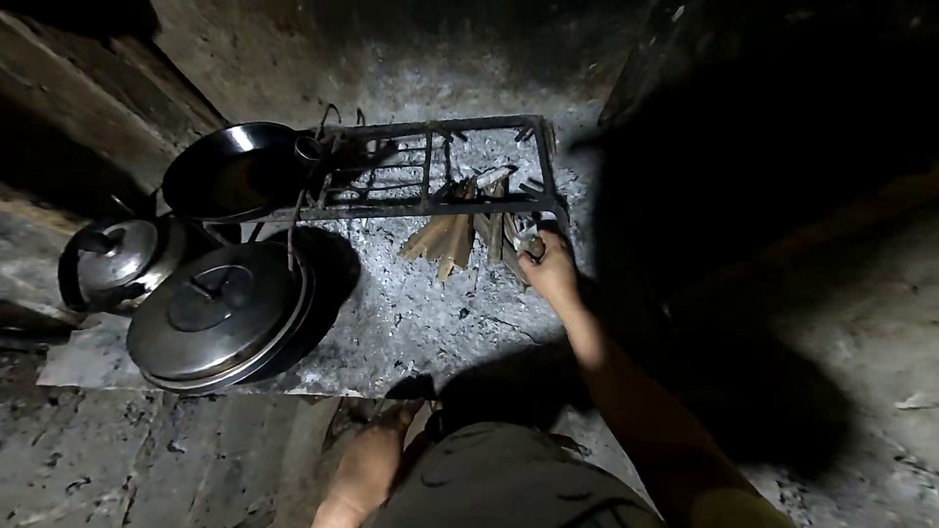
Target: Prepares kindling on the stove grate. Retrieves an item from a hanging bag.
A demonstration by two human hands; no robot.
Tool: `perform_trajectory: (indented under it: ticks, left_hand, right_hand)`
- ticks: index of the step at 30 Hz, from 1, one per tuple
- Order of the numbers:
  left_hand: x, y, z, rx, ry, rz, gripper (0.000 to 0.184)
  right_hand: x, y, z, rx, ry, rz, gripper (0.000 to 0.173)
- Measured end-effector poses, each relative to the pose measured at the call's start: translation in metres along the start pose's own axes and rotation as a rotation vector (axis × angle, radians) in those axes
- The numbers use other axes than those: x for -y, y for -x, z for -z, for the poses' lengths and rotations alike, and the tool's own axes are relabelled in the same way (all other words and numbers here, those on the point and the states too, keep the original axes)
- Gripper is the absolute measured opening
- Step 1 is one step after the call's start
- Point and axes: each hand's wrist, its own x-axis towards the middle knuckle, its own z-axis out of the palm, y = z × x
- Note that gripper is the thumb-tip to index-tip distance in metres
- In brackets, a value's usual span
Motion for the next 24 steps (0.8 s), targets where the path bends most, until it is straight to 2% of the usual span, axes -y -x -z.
perform_trajectory:
  ticks: [4, 8, 14, 24]
  left_hand:
    - [-0.001, 0.009, -0.001, 0.05, 0.019, 0.037, 0.057]
    - [0.011, 0.016, -0.008, 0.022, 0.065, 0.083, 0.059]
    - [0.029, 0.023, -0.018, -0.01, 0.133, 0.121, 0.058]
    - [0.039, 0.018, -0.021, 0.003, 0.165, 0.128, 0.06]
  right_hand:
    - [0.008, -0.014, -0.009, -0.032, -0.04, -0.054, 0.06]
    - [0.008, -0.03, -0.019, -0.07, 0.012, -0.035, 0.057]
    - [0.012, -0.04, -0.021, -0.026, 0.039, -0.084, 0.05]
    - [0.019, -0.051, -0.025, 0.011, 0.003, -0.041, 0.056]
